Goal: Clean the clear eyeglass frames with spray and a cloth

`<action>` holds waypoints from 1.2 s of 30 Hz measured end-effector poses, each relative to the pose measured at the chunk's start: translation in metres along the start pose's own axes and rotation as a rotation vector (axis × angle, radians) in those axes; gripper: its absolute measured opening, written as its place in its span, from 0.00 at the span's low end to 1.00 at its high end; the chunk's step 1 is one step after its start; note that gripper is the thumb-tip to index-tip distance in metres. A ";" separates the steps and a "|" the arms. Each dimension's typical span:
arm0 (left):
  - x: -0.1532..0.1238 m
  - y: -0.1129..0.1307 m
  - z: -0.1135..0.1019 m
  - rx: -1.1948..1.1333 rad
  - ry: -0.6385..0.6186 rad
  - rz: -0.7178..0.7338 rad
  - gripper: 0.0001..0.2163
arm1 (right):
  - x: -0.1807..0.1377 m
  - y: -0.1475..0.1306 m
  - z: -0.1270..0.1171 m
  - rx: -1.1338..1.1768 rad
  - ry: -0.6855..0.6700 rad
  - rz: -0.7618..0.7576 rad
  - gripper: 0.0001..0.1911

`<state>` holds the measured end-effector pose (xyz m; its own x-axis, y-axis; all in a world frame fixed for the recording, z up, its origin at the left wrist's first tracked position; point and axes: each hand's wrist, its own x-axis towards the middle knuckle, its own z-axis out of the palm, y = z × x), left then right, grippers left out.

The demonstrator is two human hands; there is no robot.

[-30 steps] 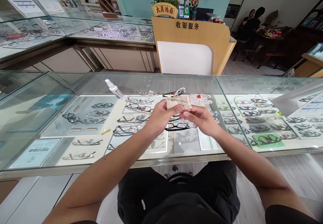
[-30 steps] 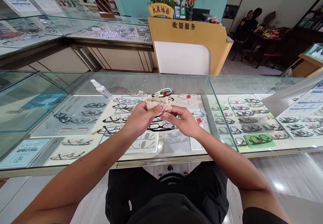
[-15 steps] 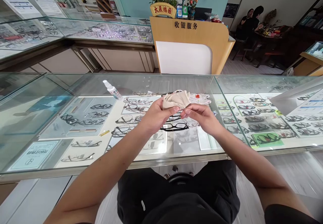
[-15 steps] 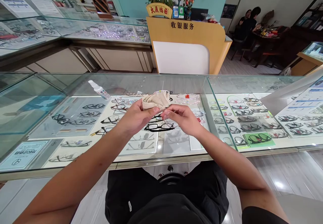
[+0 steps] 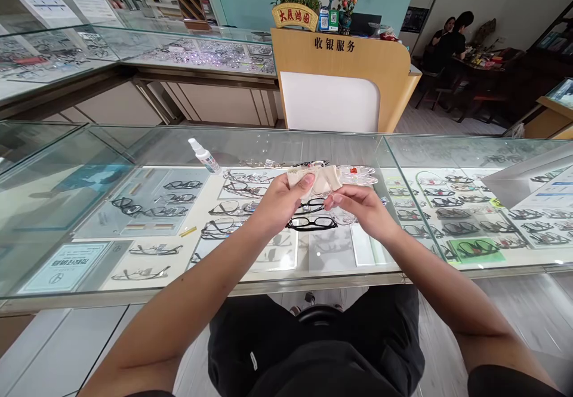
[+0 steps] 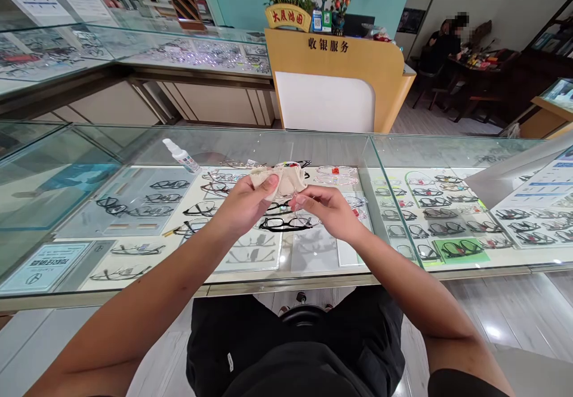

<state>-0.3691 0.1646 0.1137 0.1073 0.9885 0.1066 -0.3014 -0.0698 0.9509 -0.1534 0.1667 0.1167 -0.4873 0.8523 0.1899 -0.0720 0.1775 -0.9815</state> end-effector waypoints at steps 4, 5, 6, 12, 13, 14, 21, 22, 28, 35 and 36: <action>0.000 0.001 0.002 -0.124 -0.049 -0.055 0.23 | 0.003 0.000 -0.002 0.034 0.021 0.011 0.20; 0.000 0.000 0.003 -0.125 -0.055 -0.056 0.23 | 0.003 0.001 -0.001 0.040 0.021 0.021 0.21; 0.000 -0.003 0.004 -0.115 -0.059 -0.050 0.23 | 0.003 0.003 -0.001 0.041 0.018 0.032 0.21; 0.001 -0.016 0.007 -0.011 0.018 0.051 0.24 | -0.001 0.015 0.007 0.000 -0.018 0.024 0.18; 0.001 -0.016 0.007 -0.007 0.032 0.055 0.25 | -0.001 0.015 0.008 0.004 -0.021 0.023 0.19; 0.001 -0.016 0.008 -0.015 0.042 0.047 0.26 | -0.002 0.014 0.009 0.007 -0.021 0.026 0.19; 0.010 0.000 -0.007 -0.180 0.044 -0.047 0.25 | -0.001 -0.005 -0.011 -0.166 0.087 -0.151 0.19; 0.013 0.003 -0.013 -0.165 0.041 -0.075 0.25 | -0.001 -0.008 -0.017 -0.272 0.104 -0.236 0.17; 0.023 0.017 -0.049 0.000 -0.173 -0.336 0.26 | -0.008 -0.010 -0.038 -1.365 0.153 -0.698 0.09; 0.020 0.026 -0.061 0.193 -0.442 -0.493 0.28 | -0.018 -0.004 -0.019 -1.631 0.004 -0.860 0.19; 0.018 0.027 -0.060 0.206 -0.436 -0.518 0.28 | -0.018 -0.004 -0.017 -1.647 0.003 -0.874 0.19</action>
<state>-0.4318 0.1887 0.1239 0.5713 0.7606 -0.3084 0.0716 0.3281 0.9419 -0.1298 0.1588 0.1177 -0.7800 0.2692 0.5649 0.5399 0.7458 0.3902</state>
